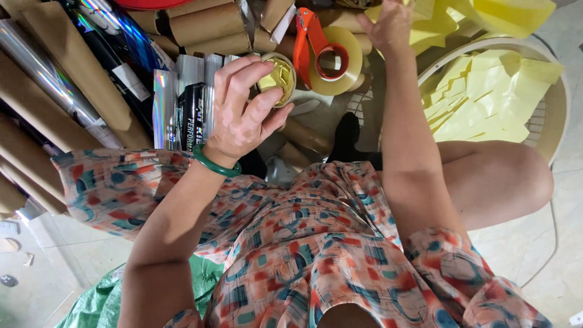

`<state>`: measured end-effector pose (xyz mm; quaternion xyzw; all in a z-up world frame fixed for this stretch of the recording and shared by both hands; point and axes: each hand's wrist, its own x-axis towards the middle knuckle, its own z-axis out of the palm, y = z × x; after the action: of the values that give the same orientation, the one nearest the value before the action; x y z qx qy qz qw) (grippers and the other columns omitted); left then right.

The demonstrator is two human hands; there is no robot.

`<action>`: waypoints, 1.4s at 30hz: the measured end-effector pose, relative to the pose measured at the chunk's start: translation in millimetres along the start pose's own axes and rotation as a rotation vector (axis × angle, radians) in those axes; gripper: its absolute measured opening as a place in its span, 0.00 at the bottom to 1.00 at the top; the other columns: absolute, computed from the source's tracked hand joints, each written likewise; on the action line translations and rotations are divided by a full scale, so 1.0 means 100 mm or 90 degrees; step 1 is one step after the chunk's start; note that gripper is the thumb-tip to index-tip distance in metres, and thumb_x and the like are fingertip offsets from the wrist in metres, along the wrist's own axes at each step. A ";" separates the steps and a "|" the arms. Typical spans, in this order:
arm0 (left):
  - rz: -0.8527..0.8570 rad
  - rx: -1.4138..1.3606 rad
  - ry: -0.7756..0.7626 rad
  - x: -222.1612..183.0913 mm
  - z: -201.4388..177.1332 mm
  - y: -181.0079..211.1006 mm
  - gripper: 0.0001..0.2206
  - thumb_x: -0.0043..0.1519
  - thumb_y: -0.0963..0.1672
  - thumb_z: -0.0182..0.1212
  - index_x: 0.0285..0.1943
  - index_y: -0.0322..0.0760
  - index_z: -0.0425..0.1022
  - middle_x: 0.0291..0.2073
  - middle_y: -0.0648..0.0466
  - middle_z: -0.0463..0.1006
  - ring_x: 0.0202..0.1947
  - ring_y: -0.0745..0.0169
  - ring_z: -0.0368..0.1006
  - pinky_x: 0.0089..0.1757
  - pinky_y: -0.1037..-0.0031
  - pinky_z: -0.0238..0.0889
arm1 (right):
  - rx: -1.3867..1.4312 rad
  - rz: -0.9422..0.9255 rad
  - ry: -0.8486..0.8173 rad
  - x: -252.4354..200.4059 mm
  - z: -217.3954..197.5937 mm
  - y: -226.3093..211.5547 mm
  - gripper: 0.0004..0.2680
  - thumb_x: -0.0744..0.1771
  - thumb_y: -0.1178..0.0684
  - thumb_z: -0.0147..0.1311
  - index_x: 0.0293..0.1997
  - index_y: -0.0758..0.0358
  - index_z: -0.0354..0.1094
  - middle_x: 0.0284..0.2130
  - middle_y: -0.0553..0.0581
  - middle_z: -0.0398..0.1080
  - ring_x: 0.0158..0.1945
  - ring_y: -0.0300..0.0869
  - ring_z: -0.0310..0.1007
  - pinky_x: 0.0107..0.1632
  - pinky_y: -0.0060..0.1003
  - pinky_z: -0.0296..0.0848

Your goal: Rolling printed sheets and securing them with tape or inserting them into tubes.

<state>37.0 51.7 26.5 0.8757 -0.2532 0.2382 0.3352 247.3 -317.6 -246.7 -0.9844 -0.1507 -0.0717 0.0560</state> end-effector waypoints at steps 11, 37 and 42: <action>0.006 -0.004 0.001 -0.05 0.02 -0.04 0.19 0.62 0.41 0.79 0.54 0.40 0.71 0.62 0.47 0.68 0.63 0.40 0.65 0.60 0.55 0.65 | 0.248 0.068 -0.106 -0.87 0.08 -1.64 0.36 0.65 0.40 0.70 0.76 0.61 0.46 0.56 0.69 0.65 0.55 0.63 0.70 0.59 0.51 0.70; -0.070 -0.129 -0.099 0.28 0.36 0.22 0.33 0.60 0.43 0.78 0.64 0.40 0.53 0.62 0.40 0.65 0.52 0.36 0.74 0.50 0.58 0.75 | 1.009 0.152 -0.007 -0.45 -3.01 -1.41 0.22 0.72 0.55 0.54 0.75 0.68 0.54 0.65 0.61 0.68 0.68 0.46 0.68 0.72 0.38 0.66; -0.075 -0.050 -0.206 0.44 0.26 0.29 0.40 0.46 0.50 0.81 0.59 0.31 0.56 0.47 0.40 0.63 0.49 0.36 0.70 0.46 0.60 0.74 | 1.117 0.117 0.000 -0.35 -2.97 -1.42 0.20 0.72 0.56 0.52 0.75 0.69 0.54 0.65 0.59 0.67 0.69 0.44 0.67 0.74 0.37 0.64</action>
<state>59.7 1.7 48.6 0.9021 -0.2615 0.0639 0.3372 134.5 -232.4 52.1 -0.5945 -0.0717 0.0747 0.7974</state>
